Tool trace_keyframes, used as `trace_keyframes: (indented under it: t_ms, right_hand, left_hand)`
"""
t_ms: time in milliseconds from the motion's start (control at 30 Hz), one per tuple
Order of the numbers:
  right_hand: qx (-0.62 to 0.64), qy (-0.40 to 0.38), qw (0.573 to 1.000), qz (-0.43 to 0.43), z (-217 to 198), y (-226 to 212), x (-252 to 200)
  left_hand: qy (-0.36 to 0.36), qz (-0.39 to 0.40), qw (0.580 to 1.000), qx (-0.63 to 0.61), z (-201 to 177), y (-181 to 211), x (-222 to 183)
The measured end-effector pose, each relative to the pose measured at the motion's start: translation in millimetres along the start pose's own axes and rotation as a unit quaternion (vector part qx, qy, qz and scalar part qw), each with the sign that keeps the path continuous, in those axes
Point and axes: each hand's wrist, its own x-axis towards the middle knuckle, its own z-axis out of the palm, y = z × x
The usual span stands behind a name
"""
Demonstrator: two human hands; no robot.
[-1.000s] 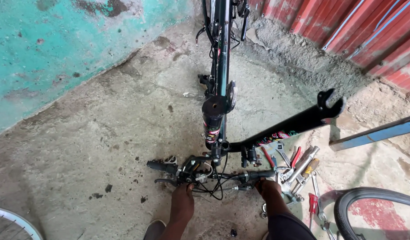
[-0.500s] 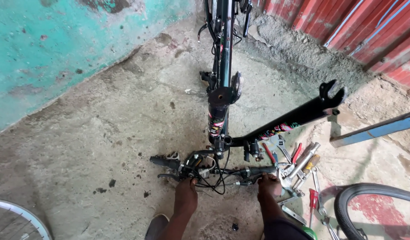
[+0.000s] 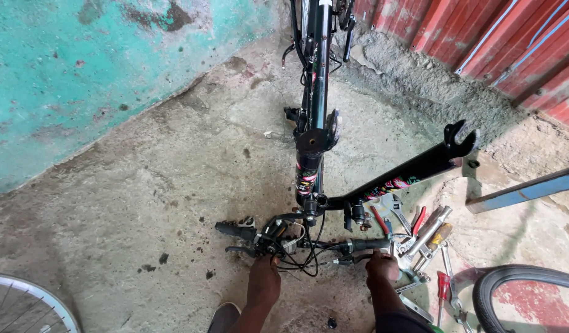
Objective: The person is attempting to mount a tire onto a bicycle wheel rim and then install the wheel onto the bicycle frame.
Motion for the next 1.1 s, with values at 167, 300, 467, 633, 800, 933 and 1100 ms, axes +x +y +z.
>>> trace_keyframes:
  t_ms: [167,300,467,633,800,933,1100]
  right_hand:
    - [0.029,0.026,0.999,0.011,-35.9,-49.0,-86.0]
    - [-0.024,-0.040,0.997,-0.063,-28.2,-55.1,-110.8]
    - [-0.106,-0.111,0.980,-0.128,11.6,-37.1,-76.1]
    - [0.006,0.001,1.000,0.022,-43.6,-90.1,-132.9]
    - [0.021,0.001,1.000,-0.004,-49.3,-73.5,-135.7]
    - [-0.013,-0.009,1.000,-0.021,-40.6,-72.0,-128.9]
    - [-0.043,-0.052,0.984,-0.164,3.8,-22.8,-82.5]
  left_hand:
    - [-0.023,-0.003,1.000,0.012,-1.3,1.4,-1.6]
    - [-0.006,-0.003,1.000,-0.004,4.1,-2.3,0.4]
    - [-0.006,0.003,1.000,0.002,1.5,2.5,0.3]
    - [-0.025,-0.026,0.999,-0.001,-6.8,9.3,-4.1]
    - [-0.016,-0.013,1.000,-0.012,-11.7,14.6,-7.7]
    - [-0.005,0.014,1.000,-0.002,-5.4,5.9,-2.8]
    - [0.030,0.059,0.998,-0.022,5.6,-6.5,-0.1]
